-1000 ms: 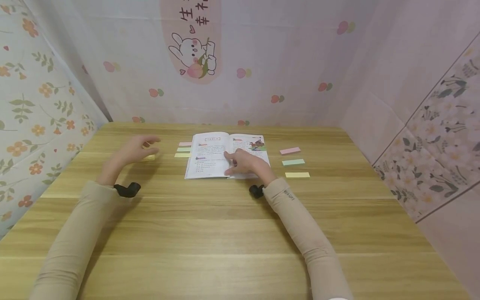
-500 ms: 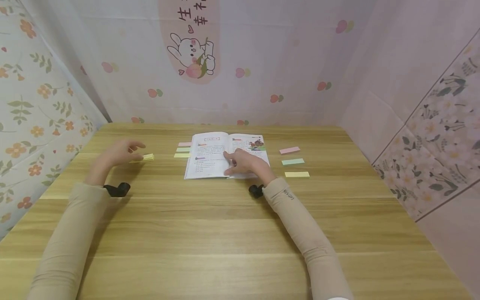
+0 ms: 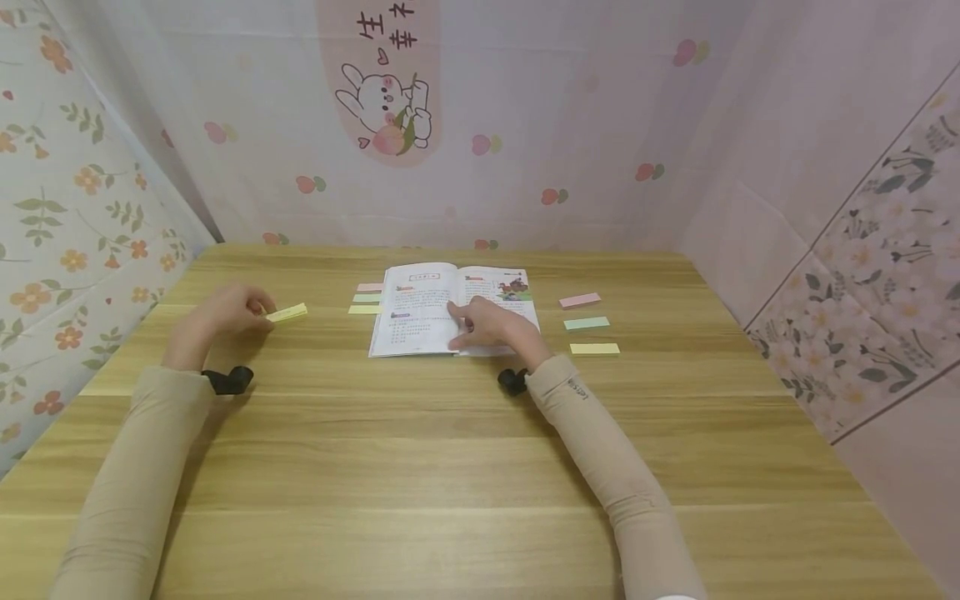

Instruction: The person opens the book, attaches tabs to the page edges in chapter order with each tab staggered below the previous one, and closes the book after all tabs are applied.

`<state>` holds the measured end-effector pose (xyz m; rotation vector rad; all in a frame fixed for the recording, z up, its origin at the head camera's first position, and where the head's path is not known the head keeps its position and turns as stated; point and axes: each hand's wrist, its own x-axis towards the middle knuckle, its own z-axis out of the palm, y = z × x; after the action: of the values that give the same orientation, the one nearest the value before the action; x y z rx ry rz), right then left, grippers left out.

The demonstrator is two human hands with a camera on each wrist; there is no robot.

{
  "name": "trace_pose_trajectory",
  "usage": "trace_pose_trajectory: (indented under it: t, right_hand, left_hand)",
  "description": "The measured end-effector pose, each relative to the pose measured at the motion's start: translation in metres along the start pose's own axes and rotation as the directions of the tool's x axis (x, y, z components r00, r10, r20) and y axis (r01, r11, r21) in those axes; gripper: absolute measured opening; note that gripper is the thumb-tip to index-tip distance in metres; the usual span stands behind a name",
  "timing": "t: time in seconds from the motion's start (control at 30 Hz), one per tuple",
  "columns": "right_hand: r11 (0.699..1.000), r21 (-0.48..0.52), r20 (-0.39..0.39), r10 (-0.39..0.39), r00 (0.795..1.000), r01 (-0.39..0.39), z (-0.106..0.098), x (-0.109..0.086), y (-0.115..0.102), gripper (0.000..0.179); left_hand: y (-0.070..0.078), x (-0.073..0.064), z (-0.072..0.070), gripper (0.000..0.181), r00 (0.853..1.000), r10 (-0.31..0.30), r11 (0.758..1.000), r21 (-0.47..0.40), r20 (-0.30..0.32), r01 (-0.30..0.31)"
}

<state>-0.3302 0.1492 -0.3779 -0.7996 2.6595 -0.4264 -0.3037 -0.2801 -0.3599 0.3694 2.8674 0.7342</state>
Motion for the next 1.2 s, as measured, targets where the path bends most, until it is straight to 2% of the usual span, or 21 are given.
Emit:
trace_pose_trajectory:
  t: [0.37, 0.43, 0.67, 0.73, 1.03, 1.2]
  right_hand:
    - [1.0, 0.006, -0.014, -0.015, 1.0, 0.015, 0.0, 0.0, 0.001, 0.081]
    - [0.999, 0.01, -0.017, -0.032, 0.999, 0.033, -0.001, -0.001, 0.002, 0.081]
    - [0.997, 0.034, -0.033, -0.073, 0.997, 0.074, -0.005, -0.002, 0.004, 0.08]
    - [0.997, 0.04, -0.04, -0.072, 0.997, 0.073, -0.006, -0.002, 0.005, 0.079]
    - [0.992, 0.073, -0.045, -0.096, 0.994, 0.099, -0.012, -0.004, 0.006, 0.075]
    - [0.988, 0.096, -0.075, -0.116, 0.99, 0.123, -0.02, -0.007, 0.008, 0.073]
  left_hand:
    - [-0.004, 0.005, 0.0, 0.027, 1.0, -0.007, 0.999, 0.044, -0.013, 0.008]
    - [-0.003, 0.004, 0.0, 0.025, 1.0, -0.007, 0.999, 0.045, -0.022, 0.008]
    - [0.009, 0.0, 0.0, 0.023, 0.996, -0.061, 0.998, -0.002, -0.069, 0.061]
    - [0.012, 0.001, 0.0, 0.023, 0.995, -0.053, 0.999, -0.005, -0.081, 0.053]
    - [0.025, 0.01, -0.003, 0.031, 0.991, 0.051, 0.999, 0.019, -0.122, -0.049]
    - [0.034, 0.01, -0.004, 0.033, 0.986, 0.071, 0.997, -0.004, -0.152, -0.072]
